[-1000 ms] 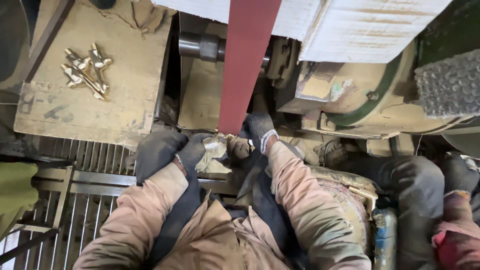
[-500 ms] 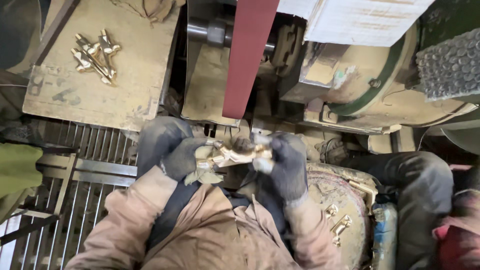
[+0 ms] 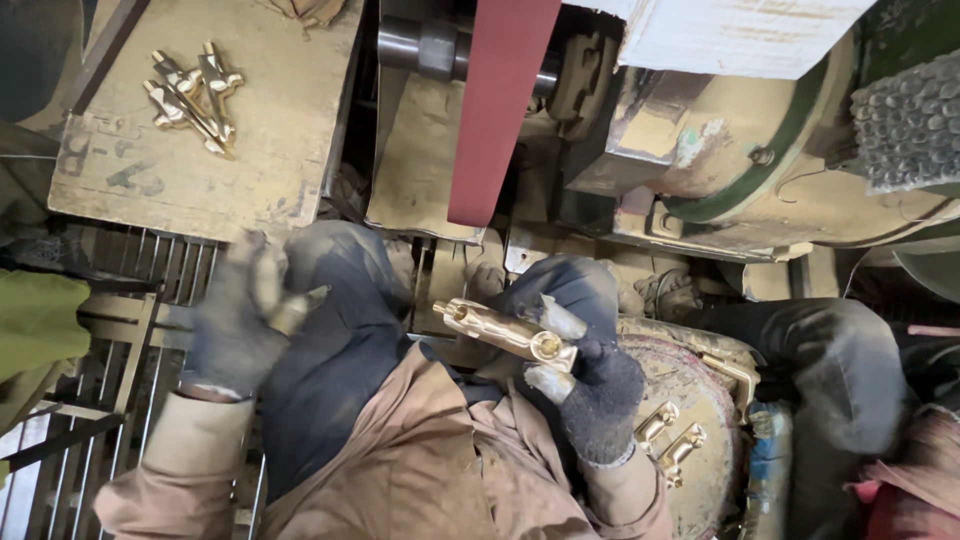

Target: The person sits at a belt sander and repeatedly presses small brass-colored metal parts against the moving belt to smooth or polish their surfaces. They handle the parts one at a time, rotating them to contact different edges, then place finished pieces on a nearby cardboard surface.

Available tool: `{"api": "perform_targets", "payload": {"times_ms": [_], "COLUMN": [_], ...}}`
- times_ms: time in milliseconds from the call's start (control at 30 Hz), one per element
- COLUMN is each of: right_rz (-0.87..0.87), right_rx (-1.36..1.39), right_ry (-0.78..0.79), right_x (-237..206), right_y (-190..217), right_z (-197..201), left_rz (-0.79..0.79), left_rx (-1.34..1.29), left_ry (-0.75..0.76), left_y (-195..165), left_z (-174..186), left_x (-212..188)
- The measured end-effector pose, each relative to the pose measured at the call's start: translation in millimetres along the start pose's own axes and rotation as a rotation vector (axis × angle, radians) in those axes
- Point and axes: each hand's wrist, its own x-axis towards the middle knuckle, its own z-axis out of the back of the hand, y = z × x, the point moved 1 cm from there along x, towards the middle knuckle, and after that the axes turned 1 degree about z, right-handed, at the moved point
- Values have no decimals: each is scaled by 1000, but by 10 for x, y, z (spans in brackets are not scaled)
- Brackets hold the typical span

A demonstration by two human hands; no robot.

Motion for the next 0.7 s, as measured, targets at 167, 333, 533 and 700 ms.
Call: {"api": "perform_targets", "payload": {"times_ms": [167,333,533,700], "right_rz": [-230,-255,-557,-316], "right_rx": [364,731,1486,756], "right_ry": [-59,6,190,341], "right_x": [-25,69,228,315], "right_y": [-42,117,284,308], "right_z": [-10,-52,-276,-234], "left_rz": [-31,330,544,324], "left_rx": [452,-736,-1474,-994], "left_ry": [4,49,634,598], "left_y": [375,588,178,-178], "left_z": [-28,-35,-696,-826], "left_x": [-199,27,-102,2]}}
